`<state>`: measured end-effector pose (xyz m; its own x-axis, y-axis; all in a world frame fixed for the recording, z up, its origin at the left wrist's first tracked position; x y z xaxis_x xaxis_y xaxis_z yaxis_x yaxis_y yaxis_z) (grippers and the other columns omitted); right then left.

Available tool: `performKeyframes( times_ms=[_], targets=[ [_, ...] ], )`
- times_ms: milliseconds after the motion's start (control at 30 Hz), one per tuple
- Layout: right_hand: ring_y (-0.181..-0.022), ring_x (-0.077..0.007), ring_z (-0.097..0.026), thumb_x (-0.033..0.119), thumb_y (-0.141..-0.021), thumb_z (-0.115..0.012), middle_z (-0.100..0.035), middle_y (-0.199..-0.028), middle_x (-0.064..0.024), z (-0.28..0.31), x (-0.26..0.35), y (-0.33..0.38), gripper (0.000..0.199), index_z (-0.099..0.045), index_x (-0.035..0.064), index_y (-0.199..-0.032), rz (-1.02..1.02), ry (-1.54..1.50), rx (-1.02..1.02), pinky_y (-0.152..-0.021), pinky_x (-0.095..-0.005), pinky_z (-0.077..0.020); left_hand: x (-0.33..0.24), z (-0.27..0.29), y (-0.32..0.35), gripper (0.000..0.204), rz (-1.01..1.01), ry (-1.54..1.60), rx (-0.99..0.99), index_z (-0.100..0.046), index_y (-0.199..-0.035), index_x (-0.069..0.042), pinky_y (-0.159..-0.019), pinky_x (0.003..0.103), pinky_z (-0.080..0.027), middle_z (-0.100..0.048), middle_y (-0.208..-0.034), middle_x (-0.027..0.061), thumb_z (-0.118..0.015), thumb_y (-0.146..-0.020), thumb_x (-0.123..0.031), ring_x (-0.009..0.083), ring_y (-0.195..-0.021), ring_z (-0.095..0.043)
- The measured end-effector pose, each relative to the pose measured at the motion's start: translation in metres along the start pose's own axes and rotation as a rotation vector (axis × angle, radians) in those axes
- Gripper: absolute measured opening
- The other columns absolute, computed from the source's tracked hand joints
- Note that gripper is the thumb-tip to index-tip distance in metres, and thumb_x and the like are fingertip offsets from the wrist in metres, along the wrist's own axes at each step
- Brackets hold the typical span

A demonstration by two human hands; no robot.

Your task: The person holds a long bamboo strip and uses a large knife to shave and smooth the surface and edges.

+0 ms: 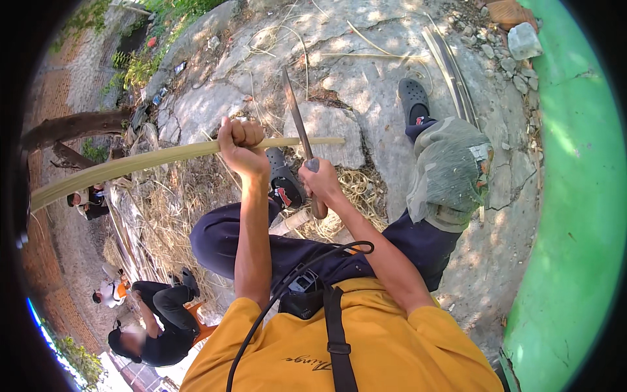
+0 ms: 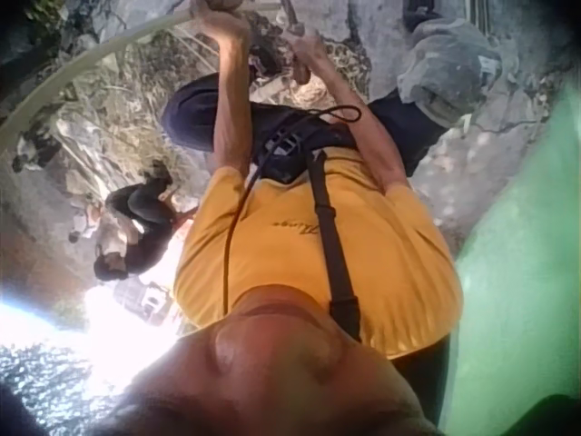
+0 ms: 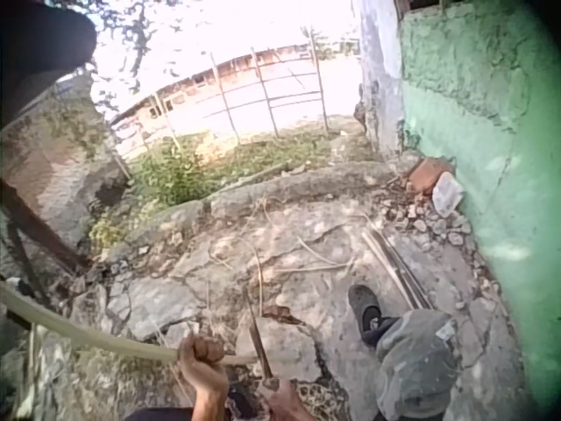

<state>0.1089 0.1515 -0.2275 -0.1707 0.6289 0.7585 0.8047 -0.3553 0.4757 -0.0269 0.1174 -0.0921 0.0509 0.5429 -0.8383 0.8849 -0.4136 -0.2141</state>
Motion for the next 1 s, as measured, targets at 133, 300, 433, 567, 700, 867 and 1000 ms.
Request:
performKeyframes(
  times_ms=[133, 300, 433, 567, 700, 867, 1000],
  targets=[
    [-0.048, -0.0107, -0.051, 0.013, -0.090, -0.058, -0.051, -0.060, 0.0000, 0.015, 0.010, 0.008, 0.017, -0.053, 0.0056, -0.075, 0.001, 0.078, -0.015, -0.046, -0.0291, -0.0427, 0.005, -0.016, -0.010, 0.051, 0.078, -0.130, -0.038, -0.021, -0.063, -0.014, -0.051, 0.033, -0.014, -0.013, -0.058, -0.0036, -0.041, -0.108, -0.029, 0.0104, -0.053, -0.014],
    [-0.048, -0.0126, -0.054, 0.014, -0.088, -0.058, -0.055, -0.061, -0.0026, 0.048, -0.013, 0.019, 0.019, -0.053, 0.0040, -0.073, 0.013, 0.337, -0.215, -0.047, -0.0303, -0.0456, -0.007, -0.016, -0.020, 0.046, 0.094, -0.236, 0.020, -0.029, -0.067, -0.014, -0.054, 0.030, -0.020, -0.020, -0.062, -0.0035, -0.041, -0.108, -0.031, 0.0103, -0.057, -0.020],
    [-0.049, -0.0202, -0.064, 0.021, -0.083, -0.063, -0.062, -0.054, -0.0078, 0.094, -0.052, 0.009, 0.028, -0.060, 0.0020, -0.063, -0.017, 0.540, -0.358, -0.053, -0.0363, -0.0520, -0.007, 0.004, -0.026, 0.039, 0.205, -0.506, 0.064, -0.046, -0.079, -0.009, -0.067, 0.027, -0.035, -0.040, -0.072, -0.0007, -0.045, -0.107, -0.036, 0.0104, -0.069, -0.039],
    [-0.051, -0.0207, -0.066, 0.022, -0.081, -0.064, -0.064, -0.056, -0.0089, 0.123, -0.083, 0.007, 0.028, -0.064, 0.0003, -0.063, -0.225, 0.681, -0.449, -0.055, -0.0366, -0.0540, -0.018, 0.028, -0.018, 0.040, 0.345, -1.018, 0.038, -0.060, -0.099, -0.002, -0.082, 0.033, -0.044, -0.058, -0.083, 0.0056, -0.048, -0.104, -0.040, 0.0174, -0.081, -0.052],
    [-0.050, -0.0198, -0.064, 0.020, -0.081, -0.061, -0.061, -0.056, -0.0084, 0.118, -0.095, 0.007, 0.028, -0.060, -0.0001, -0.061, -0.206, 0.496, -0.428, -0.052, -0.0363, -0.0525, -0.030, 0.060, -0.010, 0.043, 0.388, -1.257, 0.110, -0.061, -0.103, 0.002, -0.078, 0.041, -0.049, -0.067, -0.087, 0.0222, -0.051, -0.100, -0.039, 0.0311, -0.085, -0.067],
    [-0.053, -0.0151, -0.054, 0.016, -0.083, -0.059, -0.055, -0.068, -0.0047, 0.104, -0.092, 0.007, 0.013, -0.056, 0.0033, -0.085, -0.265, 0.034, -0.232, -0.051, -0.0322, -0.0476, -0.035, 0.091, 0.018, 0.030, 0.429, -1.036, 0.064, -0.065, -0.096, -0.002, -0.054, 0.026, -0.047, -0.062, -0.073, 0.0036, -0.054, -0.102, -0.029, 0.0090, -0.062, -0.059],
    [-0.056, -0.0114, -0.047, 0.015, -0.085, -0.056, -0.050, -0.074, -0.0009, 0.117, -0.103, -0.003, 0.021, -0.051, 0.0064, -0.103, -0.362, -0.199, -0.137, -0.052, -0.0301, -0.0463, -0.035, 0.104, 0.035, 0.029, 0.352, -0.948, -0.018, -0.065, -0.093, -0.002, -0.054, 0.024, -0.046, -0.060, -0.072, 0.0014, -0.052, -0.104, -0.025, 0.0074, -0.058, -0.055]
  ],
)
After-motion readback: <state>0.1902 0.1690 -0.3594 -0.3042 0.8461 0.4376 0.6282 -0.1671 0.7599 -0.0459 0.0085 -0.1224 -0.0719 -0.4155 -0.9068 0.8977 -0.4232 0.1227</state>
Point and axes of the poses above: each hand's wrist, its own y-axis away from the middle knuckle, its own z-axis out of the back of the hand, x = y × z, the point moved 2 cm from there along -y, towards the middle knuckle
